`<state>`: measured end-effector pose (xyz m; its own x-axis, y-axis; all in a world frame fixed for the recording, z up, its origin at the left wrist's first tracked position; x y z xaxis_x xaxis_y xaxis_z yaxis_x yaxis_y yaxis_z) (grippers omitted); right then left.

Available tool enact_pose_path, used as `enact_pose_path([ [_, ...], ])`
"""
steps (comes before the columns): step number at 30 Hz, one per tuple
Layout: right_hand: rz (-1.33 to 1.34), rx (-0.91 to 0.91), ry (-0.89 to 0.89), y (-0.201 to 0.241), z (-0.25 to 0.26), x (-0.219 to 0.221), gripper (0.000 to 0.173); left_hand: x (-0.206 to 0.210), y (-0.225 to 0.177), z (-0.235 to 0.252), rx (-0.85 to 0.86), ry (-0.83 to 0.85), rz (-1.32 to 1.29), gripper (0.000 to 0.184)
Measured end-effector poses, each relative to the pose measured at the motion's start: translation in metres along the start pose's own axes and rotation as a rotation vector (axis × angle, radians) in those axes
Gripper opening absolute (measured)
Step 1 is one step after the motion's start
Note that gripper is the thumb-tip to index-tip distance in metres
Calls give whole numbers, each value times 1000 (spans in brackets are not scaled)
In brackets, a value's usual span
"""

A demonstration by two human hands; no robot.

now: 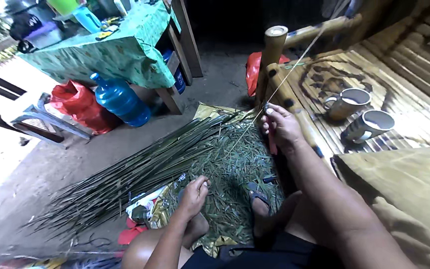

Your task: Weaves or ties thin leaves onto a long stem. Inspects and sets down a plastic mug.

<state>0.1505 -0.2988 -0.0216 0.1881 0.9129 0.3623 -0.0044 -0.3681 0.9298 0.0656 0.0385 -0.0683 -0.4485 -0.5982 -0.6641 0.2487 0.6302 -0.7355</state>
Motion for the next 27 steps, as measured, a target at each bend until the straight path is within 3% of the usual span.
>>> enact_pose_path([
  [5,-162,220,407,-61,-48,68,33,4,-14,6,-55,-52,-376,35],
  [8,-161,281,633,-92,-74,95,33,6,-15,10,-55,-81,-437,33],
  [10,-176,279,618,-90,-74,96,32,7,-13,10,-45,-89,-439,32],
  [18,-83,166,133,-38,-15,29,32,6,-3,2,-42,-48,-434,30],
  [20,-100,162,168,-40,-23,38,32,8,-4,3,-31,-29,-407,31],
  [24,-132,261,442,-74,-55,76,31,8,-9,7,-5,-42,-334,33],
  [27,-146,260,437,-67,-53,78,28,5,-6,6,-23,-28,-311,34],
])
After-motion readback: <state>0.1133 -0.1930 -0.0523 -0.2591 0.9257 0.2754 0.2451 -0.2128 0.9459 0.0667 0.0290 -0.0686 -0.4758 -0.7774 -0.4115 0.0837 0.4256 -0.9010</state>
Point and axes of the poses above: each hand's wrist, its own z-axis towards the middle knuckle, its own x-axis out of the palm, y = z × x, the point moved 5 cm from there along z, towards the middle knuckle, and after that the axes turned 4 degrees about y, right-handed, at the moved point
